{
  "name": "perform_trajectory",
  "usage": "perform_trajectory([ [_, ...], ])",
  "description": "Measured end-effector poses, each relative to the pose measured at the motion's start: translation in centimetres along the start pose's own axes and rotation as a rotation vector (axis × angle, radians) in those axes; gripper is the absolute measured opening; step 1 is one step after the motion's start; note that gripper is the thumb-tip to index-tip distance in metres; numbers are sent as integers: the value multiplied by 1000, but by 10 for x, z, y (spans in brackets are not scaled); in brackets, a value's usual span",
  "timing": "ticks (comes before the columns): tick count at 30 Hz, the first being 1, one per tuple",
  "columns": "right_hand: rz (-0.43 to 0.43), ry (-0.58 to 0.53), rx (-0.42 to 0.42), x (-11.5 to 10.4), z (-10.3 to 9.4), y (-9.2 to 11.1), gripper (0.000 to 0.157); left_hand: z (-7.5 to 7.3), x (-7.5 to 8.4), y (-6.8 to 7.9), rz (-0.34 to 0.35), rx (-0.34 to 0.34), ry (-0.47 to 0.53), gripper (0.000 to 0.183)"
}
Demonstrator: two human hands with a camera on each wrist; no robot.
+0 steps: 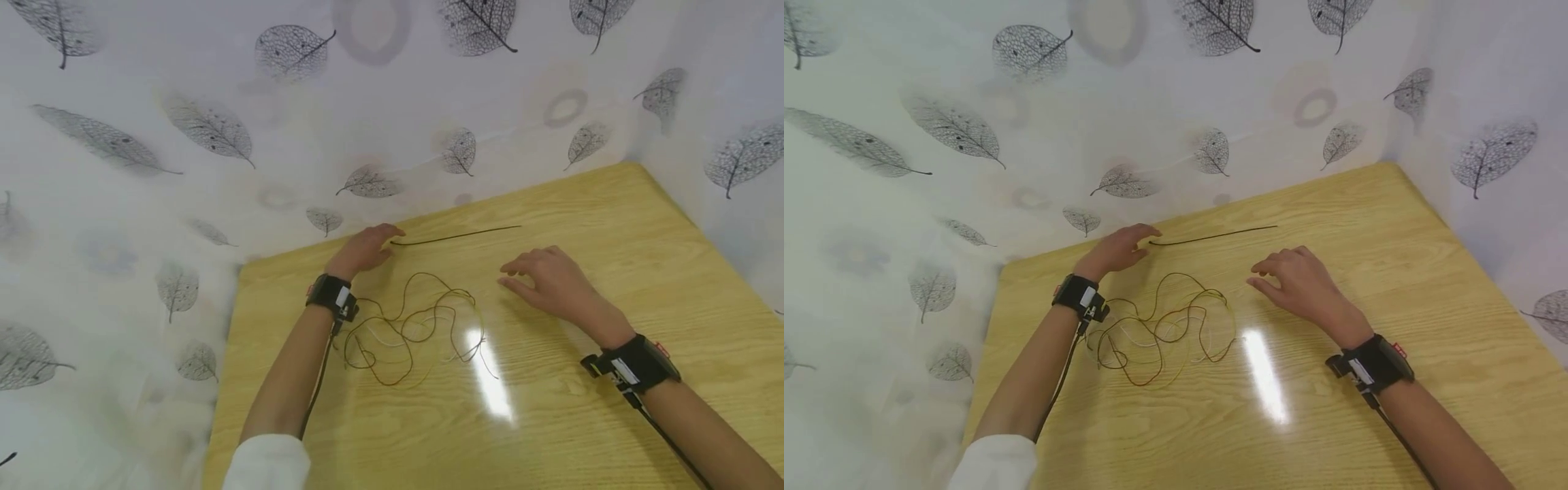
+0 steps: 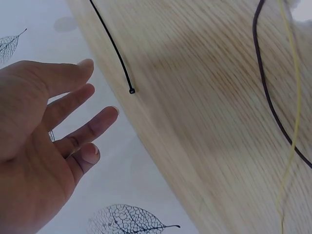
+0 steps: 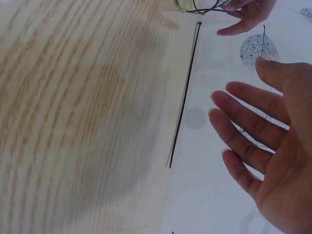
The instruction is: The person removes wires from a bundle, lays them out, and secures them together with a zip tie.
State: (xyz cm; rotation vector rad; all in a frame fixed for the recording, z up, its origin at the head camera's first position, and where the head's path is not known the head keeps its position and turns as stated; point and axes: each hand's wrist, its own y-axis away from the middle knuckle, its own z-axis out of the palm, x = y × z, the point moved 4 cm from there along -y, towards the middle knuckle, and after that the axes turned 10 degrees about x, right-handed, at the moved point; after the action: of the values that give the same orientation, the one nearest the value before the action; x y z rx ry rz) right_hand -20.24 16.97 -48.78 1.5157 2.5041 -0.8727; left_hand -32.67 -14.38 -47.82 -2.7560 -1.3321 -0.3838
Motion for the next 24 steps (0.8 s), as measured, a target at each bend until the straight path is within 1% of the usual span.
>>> perform_trajectory([
  [5, -4, -10, 18, 1, 0, 1, 27, 9, -1, -7, -50, -37, 11, 45],
  [8, -8, -16, 19, 1, 1, 3, 25, 17, -3, -7, -93, -89, 24, 45],
  [11, -10, -4, 19, 3, 3, 5, 21, 25, -2, -8, -106, -139, 32, 46],
  [13, -10, 2, 20, 4, 5, 7, 20, 28, -1, -8, -106, -150, 39, 46],
  [16, -19, -8, 20, 4, 7, 7, 18, 29, 1, -9, -99, -134, 19, 42],
  [19, -37, -18, 20, 2, 9, 6, 18, 29, 1, -9, -107, -103, -9, 29],
  [22, -51, -14, 20, 0, 10, 4, 17, 30, -1, -8, -108, -77, -81, 15],
  [24, -50, -4, 21, 1, 10, 4, 17, 31, 0, -9, -99, -64, -148, 11],
])
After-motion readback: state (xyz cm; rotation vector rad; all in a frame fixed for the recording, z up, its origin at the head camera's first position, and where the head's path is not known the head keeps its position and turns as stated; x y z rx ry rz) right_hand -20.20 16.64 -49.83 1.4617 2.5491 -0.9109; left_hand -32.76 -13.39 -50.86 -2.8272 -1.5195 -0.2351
